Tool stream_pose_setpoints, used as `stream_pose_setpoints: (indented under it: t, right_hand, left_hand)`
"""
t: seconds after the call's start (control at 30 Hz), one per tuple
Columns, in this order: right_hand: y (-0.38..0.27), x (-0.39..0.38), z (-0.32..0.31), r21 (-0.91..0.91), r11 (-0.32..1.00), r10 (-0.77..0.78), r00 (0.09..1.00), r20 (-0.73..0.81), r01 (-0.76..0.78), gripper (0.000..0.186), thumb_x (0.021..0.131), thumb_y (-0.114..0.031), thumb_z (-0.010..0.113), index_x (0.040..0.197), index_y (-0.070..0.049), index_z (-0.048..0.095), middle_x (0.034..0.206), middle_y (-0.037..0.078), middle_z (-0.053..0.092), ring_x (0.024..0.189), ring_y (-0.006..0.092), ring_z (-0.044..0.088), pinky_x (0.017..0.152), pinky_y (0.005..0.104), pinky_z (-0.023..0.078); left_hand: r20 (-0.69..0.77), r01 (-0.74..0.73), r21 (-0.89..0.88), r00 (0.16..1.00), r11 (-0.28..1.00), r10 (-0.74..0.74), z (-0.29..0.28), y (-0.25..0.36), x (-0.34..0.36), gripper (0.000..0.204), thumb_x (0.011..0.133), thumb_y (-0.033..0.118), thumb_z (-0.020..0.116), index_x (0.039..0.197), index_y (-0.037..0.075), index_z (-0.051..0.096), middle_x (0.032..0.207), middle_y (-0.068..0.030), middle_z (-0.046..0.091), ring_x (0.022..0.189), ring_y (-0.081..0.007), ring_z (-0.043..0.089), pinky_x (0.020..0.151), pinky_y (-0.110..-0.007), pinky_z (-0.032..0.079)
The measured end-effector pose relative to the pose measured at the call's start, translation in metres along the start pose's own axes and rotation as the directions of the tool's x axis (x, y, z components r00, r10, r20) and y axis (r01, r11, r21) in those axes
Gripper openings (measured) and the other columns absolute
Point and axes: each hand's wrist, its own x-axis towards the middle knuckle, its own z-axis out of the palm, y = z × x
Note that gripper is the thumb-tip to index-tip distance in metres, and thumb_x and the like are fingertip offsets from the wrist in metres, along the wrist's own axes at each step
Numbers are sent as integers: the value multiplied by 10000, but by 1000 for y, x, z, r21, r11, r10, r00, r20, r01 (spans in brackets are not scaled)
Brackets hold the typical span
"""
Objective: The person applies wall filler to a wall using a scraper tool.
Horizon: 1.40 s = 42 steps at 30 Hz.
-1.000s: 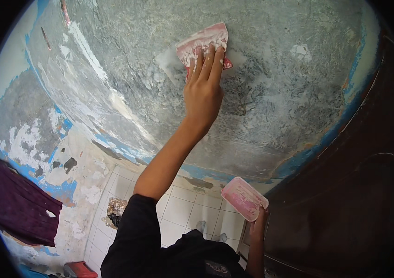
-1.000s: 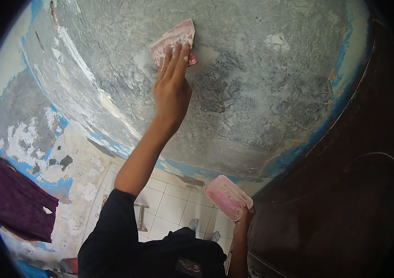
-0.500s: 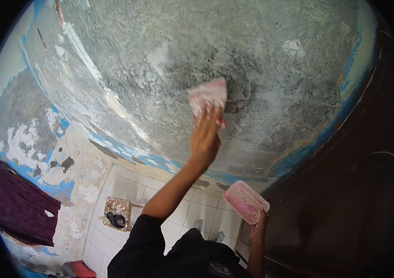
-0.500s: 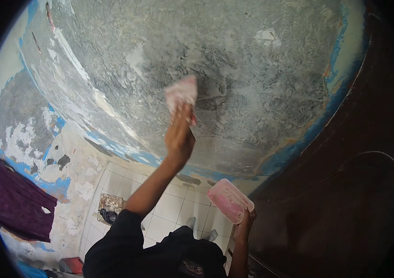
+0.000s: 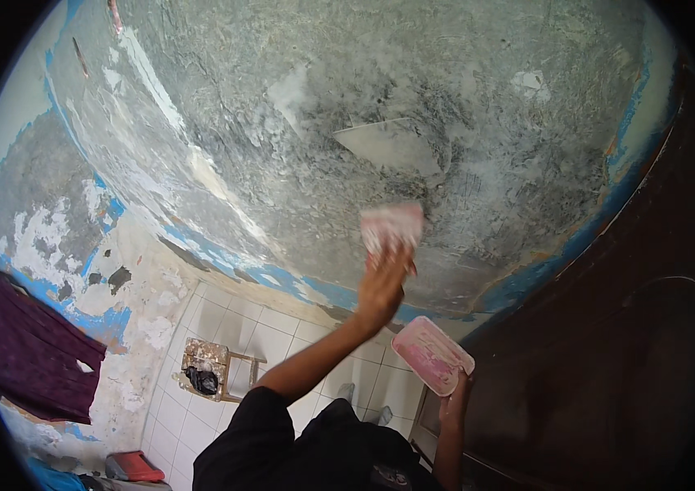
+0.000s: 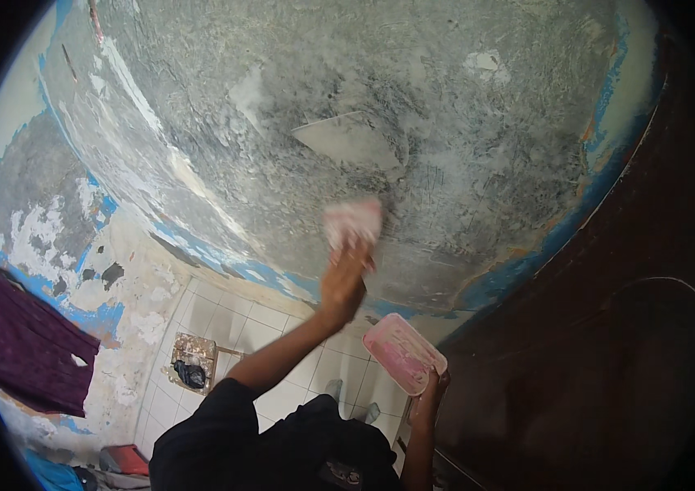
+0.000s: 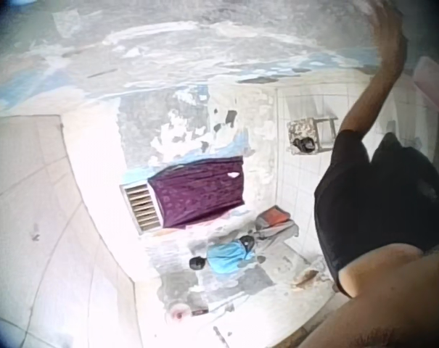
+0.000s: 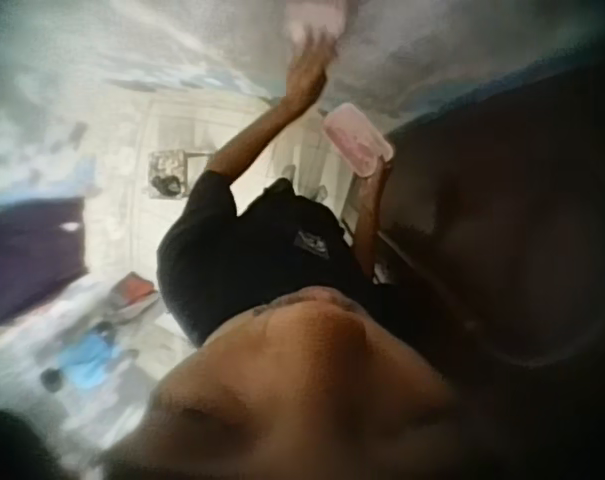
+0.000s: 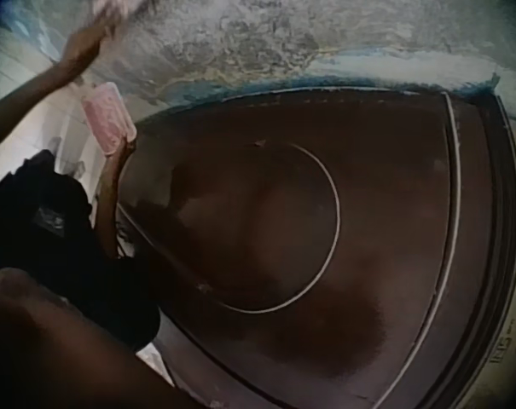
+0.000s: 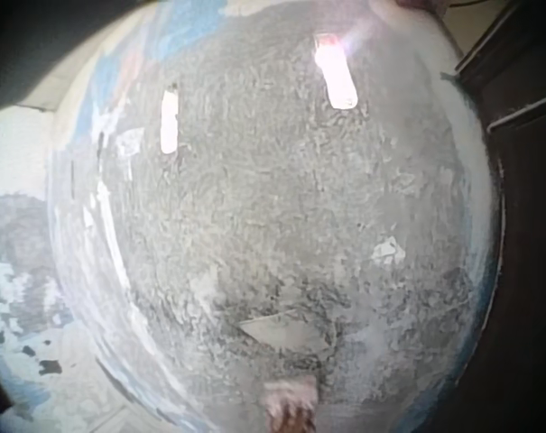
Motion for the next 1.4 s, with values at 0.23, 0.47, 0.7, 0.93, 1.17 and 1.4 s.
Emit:
stream_pose_setpoints:
  t: [0.23,0.47,0.7,0.93,1.17,1.4]
  right_hand:
    - [2,-1,1,17,1000,12,1000,-8,-12,557,956,-333,607,1430,-120,407,1399,108,509,1271,257,543,1009,415,485]
    - [4,1,-8,27,999,-21,999,-30,22,561,966,-351,591,1443,-123,404,1413,109,504,1285,259,536,1019,416,486]
    - [1,10,-33,30,999,-39,998,-55,41,621,954,-345,623,1459,-106,354,1427,134,452,1326,267,479,1079,421,415]
    - [1,4,-16,10,1000,6,1000,-21,-6,612,957,-342,615,1464,-122,355,1435,116,449,1334,258,473,1076,421,419]
    - [7,7,-26,17,999,-43,999,-28,43,498,983,-378,580,1392,-129,445,1364,78,544,1259,227,559,997,387,484]
    - [8,1,-34,4,1000,-20,999,-25,20,548,972,-350,595,1428,-114,402,1404,103,494,1300,253,514,1046,411,453]
  left_hand:
    - [-242,56,168,970,984,-14,-21,-31,156,686,785,-155,531,1450,14,520,1495,-214,508,1397,-421,465,1082,-523,445]
    - [64,-106,135,993,985,98,61,27,33,599,888,1,534,1485,20,489,1509,-170,505,1406,-407,462,1083,-520,441]
    - [-24,-40,15,999,999,41,26,18,19,519,848,-71,575,1363,-16,605,1381,-202,615,1352,-413,522,1070,-522,451]
    - [88,-198,247,979,949,182,74,-35,31,536,913,58,579,1447,35,546,1459,-155,562,1368,-429,497,1077,-514,442]
    - [240,-49,50,970,998,36,65,13,-65,547,872,-39,554,1414,26,573,1443,-168,572,1374,-441,489,1086,-525,437]
    - [-405,333,82,872,939,-274,-5,-48,83,635,801,-183,518,1412,-10,540,1391,-201,601,1321,-373,552,994,-415,537]
